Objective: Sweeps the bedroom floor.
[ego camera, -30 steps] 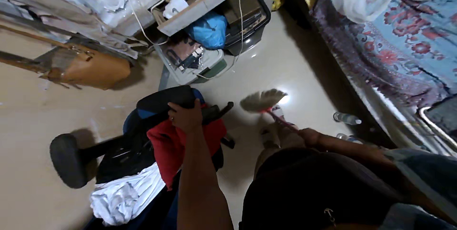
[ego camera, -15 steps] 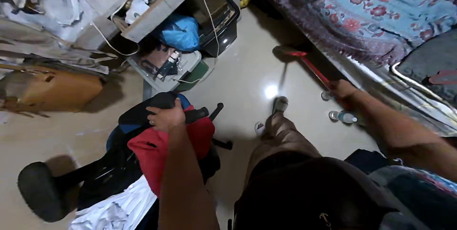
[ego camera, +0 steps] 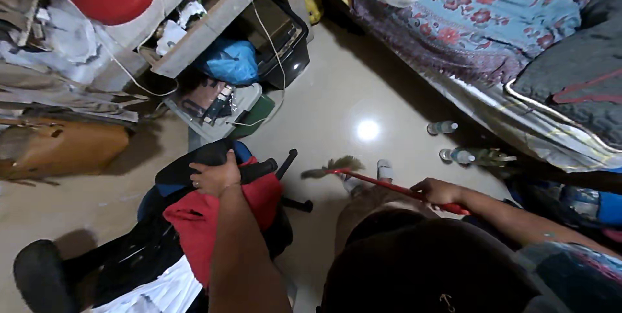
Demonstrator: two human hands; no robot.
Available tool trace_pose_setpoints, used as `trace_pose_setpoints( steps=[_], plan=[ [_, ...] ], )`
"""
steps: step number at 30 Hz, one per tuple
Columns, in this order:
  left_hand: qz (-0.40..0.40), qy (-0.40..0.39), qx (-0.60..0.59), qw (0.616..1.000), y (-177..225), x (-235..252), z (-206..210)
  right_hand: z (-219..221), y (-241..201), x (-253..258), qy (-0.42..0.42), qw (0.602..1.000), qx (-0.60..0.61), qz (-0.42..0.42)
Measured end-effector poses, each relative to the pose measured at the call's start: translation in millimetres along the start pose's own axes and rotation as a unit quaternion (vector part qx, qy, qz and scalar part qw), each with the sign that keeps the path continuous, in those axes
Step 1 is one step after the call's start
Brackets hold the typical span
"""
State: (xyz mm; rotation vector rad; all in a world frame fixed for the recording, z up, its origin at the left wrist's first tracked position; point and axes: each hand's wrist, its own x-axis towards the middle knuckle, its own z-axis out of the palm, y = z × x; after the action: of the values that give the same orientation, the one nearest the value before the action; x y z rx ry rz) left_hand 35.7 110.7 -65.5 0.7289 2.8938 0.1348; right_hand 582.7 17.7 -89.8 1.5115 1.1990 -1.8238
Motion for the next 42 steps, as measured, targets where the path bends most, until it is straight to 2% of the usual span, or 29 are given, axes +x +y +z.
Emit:
trace_pose_setpoints(
  steps=[3, 6, 8, 10, 13, 15, 17, 19, 21, 22, 25, 27, 29, 31, 33, 35, 37, 40, 42],
  plan=[
    [0.006, -0.002, 0.008, 1.000, -0.7, -2.6, 4.0, -50.9, 16.0, -54.4, 0.054, 0.998, 0.013, -0.003],
    [0.000, 0.006, 0.010, 1.000, 0.9, -2.9, 3.2, -96.7, 33.2, -56.7, 0.157, 0.988, 0.002, -0.007],
    [-0.004, 0.012, 0.015, 1.000, 0.8, -5.2, 4.1, -120.4, 38.3, -23.1, 0.217, 0.976, 0.000, 0.005],
    [-0.004, 0.016, 0.016, 1.000, 2.7, -6.6, 5.6, -147.2, 38.4, 32.1, 0.259, 0.964, 0.051, 0.015],
    [-0.006, 0.025, 0.007, 1.000, 3.0, -10.0, 7.1, -178.7, 24.1, 120.5, 0.284, 0.949, 0.132, 0.042],
    [0.000, 0.028, 0.003, 1.000, 2.7, -9.6, 6.9, -158.2, 20.2, 161.0, 0.251, 0.964, 0.064, 0.053],
    [0.001, 0.026, 0.001, 1.000, 3.8, -10.9, 5.3, -106.2, 23.7, 165.7, 0.189, 0.978, -0.052, 0.076],
    [-0.001, 0.023, 0.001, 1.000, 4.2, -14.4, 3.4, -45.7, 29.5, 136.2, 0.122, 0.981, -0.115, 0.094],
    [-0.002, 0.023, 0.000, 1.000, 7.6, -16.6, 3.0, -3.0, 28.6, 85.4, 0.058, 0.984, -0.131, 0.105],
    [-0.003, 0.024, 0.004, 1.000, 8.2, -16.3, 2.2, 11.3, 28.5, 63.8, 0.025, 0.984, -0.145, 0.101],
    [0.000, 0.024, 0.000, 1.000, 5.0, -14.9, 1.7, 19.4, 62.0, 69.5, -0.025, 0.979, -0.200, 0.018],
    [0.005, 0.023, -0.004, 1.000, 2.9, -13.8, 3.2, -0.2, 75.7, 53.5, -0.010, 0.992, -0.125, -0.014],
    [0.005, 0.024, -0.003, 1.000, 1.2, -12.2, 2.6, -26.8, 76.2, 12.7, 0.018, 0.999, -0.036, -0.023],
    [0.003, 0.023, -0.006, 1.000, 0.6, -11.7, 3.3, -50.4, 77.9, -24.7, 0.060, 0.998, -0.022, -0.027],
    [0.002, 0.020, -0.004, 1.000, 3.5, -13.4, 2.3, -69.5, 78.0, -41.1, 0.128, 0.990, -0.040, -0.036],
    [0.001, 0.018, 0.001, 1.000, 4.6, -15.6, 0.6, -82.7, 78.6, -29.3, 0.196, 0.978, -0.069, -0.026],
    [0.000, 0.018, 0.005, 1.000, 3.4, -17.3, -0.3, -83.8, 83.0, 2.3, 0.230, 0.969, -0.087, 0.020],
    [0.005, 0.025, 0.004, 1.000, 3.1, -14.7, 1.2, -52.3, 105.8, 49.7, 0.245, 0.967, -0.032, 0.065],
    [0.006, 0.026, 0.002, 1.000, 1.3, -13.8, 2.3, -22.9, 131.1, 65.8, 0.206, 0.975, -0.028, 0.084]
  ],
)
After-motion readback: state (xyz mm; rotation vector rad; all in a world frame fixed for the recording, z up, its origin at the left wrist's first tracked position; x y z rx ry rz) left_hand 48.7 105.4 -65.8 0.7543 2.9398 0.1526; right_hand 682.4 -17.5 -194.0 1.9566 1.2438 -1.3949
